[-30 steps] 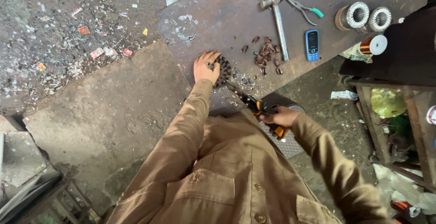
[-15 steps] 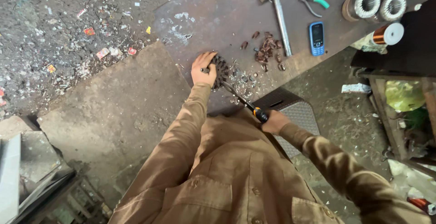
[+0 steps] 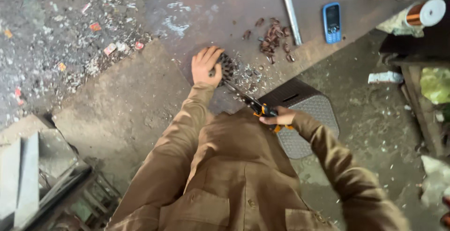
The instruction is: The person uses pliers to repeatedly pull and separate copper windings from a circular motor stator on a workbench. The person holds the stator with one hand and uses the pliers with the other to extract copper pieces, which accumulate on the table.
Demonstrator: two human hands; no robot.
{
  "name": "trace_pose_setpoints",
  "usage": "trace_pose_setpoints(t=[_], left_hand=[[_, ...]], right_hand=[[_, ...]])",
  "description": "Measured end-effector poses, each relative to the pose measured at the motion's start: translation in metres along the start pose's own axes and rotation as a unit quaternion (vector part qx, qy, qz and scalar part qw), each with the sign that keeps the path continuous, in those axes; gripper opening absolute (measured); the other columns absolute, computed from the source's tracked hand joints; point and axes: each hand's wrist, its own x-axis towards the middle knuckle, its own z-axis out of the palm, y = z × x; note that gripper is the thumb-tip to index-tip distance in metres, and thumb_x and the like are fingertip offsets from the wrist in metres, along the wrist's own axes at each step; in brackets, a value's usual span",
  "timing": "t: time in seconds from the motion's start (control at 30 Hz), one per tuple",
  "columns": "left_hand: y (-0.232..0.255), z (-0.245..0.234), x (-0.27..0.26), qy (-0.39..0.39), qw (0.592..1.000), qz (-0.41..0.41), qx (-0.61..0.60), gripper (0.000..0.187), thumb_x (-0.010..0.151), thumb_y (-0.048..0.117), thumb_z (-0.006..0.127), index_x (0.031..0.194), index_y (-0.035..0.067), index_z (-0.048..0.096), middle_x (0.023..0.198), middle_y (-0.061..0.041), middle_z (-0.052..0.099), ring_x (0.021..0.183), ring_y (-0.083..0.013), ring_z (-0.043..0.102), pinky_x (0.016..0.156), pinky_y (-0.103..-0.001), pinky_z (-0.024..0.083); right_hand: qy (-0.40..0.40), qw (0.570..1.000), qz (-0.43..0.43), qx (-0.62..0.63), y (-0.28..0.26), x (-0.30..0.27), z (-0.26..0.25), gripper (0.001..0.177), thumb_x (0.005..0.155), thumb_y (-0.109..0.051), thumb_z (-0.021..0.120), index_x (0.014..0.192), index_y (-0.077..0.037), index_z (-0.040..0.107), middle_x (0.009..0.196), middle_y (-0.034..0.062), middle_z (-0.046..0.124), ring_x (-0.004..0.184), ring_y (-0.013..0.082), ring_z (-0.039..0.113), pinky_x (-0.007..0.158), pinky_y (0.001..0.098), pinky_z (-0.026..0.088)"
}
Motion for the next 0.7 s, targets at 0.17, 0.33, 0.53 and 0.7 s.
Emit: trace_pose_setpoints(t=[0.17,0.33,0.53,0.7], left_hand=[[-0.010,0.005,-0.013,0.047,0.998,-0.040,-0.018,0.046,0.081,0.007,0.059,0.125,0.014,0.071,0.132,-0.009,0.067,0.127,-0.0324,0.059,0.108,-0.045,0.043],[0.006,0.005,-0.021,0.036,0.998,-0.053,0.020,0.051,0.081,0.007,0.059,0.131,0.013,0.066,0.137,-0.009,0.064,0.131,-0.0361,0.057,0.111,-0.048,0.039],[-0.008,-0.015,0.003,-0.077,0.993,0.076,0.057,0.053,0.079,0.013,0.064,0.131,0.002,0.060,0.131,-0.019,0.058,0.115,-0.0387,0.056,0.100,-0.050,0.041],[-0.012,0.002,0.014,-0.062,0.992,0.061,0.090,0.051,0.069,0.013,0.063,0.119,0.006,0.064,0.121,-0.013,0.064,0.106,-0.0351,0.058,0.093,-0.049,0.044]], right_hand=[[0.072,0.995,0.063,-0.034,-0.026,-0.012,0.003,0.062,0.070,-0.059,0.082,0.113,-0.015,0.074,0.087,0.0095,0.074,0.077,0.0254,0.072,0.073,0.0426,0.062],[0.230,0.952,0.047,-0.195,-0.031,-0.001,0.026,0.044,0.069,-0.035,0.074,0.110,-0.018,0.072,0.097,0.0204,0.075,0.093,0.0414,0.071,0.084,0.0508,0.056],[0.283,0.946,-0.033,-0.154,-0.004,0.023,0.035,0.043,0.072,-0.040,0.074,0.107,-0.015,0.072,0.093,0.0231,0.072,0.091,0.0452,0.069,0.083,0.0515,0.056],[0.241,0.961,-0.067,-0.120,0.016,0.037,0.036,0.040,0.071,-0.035,0.073,0.102,-0.011,0.073,0.088,0.0232,0.073,0.088,0.0444,0.070,0.082,0.0503,0.057]])
